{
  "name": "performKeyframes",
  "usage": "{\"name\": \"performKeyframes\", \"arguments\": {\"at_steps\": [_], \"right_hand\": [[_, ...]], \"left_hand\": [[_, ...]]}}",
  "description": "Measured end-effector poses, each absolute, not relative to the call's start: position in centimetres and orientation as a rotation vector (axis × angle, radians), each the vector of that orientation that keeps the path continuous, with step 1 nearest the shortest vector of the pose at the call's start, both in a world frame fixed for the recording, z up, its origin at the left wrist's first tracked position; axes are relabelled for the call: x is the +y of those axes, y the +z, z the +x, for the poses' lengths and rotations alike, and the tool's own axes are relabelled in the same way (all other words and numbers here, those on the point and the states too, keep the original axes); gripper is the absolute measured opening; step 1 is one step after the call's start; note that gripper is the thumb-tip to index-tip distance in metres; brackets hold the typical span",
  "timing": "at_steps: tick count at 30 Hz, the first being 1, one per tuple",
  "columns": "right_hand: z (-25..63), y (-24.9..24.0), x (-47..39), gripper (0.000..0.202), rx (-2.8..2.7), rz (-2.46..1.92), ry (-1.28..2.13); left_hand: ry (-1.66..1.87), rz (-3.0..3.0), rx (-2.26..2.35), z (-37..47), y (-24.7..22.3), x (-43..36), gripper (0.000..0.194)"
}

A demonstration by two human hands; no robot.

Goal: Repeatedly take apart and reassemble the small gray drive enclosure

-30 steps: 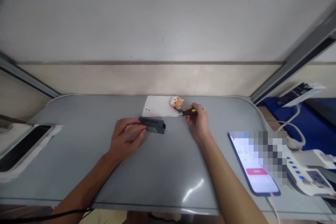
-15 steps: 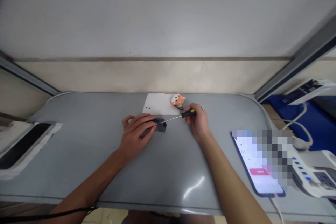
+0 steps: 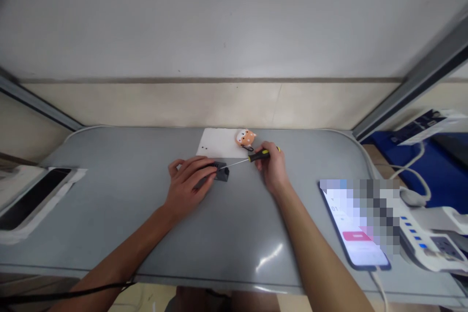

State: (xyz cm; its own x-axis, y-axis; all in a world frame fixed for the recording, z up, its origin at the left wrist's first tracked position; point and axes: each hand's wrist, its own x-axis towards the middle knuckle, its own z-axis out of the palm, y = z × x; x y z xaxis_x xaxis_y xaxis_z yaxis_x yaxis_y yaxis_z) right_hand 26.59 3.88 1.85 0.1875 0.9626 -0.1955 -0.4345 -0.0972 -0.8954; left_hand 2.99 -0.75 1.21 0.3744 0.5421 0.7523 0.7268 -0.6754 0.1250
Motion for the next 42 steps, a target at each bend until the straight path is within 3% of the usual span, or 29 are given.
{"name": "performKeyframes", "arguments": {"at_steps": [28,32,37,42], "right_hand": [[26.9,1.4,4.3,0.02,-0.578,-1.042,1.281],[26.1,0.9,3.9,0.03,-0.923,-1.168,1.185],[24.7,-0.4,2.8,0.025,-1.569,-1.155,0.833],[24.6,-1.2,2.7,0.026,-1.716,-1.12,0.805]], "left_hand": [[-1.001,-2.358,-1.076,2.9,1.0,-1.1,0.02],[-0.996,-2.375,-1.11,3.0,1.0,-1.3,0.022],[-1.001,-2.374,-1.09,3.3,1.2,-1.5,0.02],[-0.977,-2.388,-1.058,2.8,0.9,-1.6,0.031]]}}
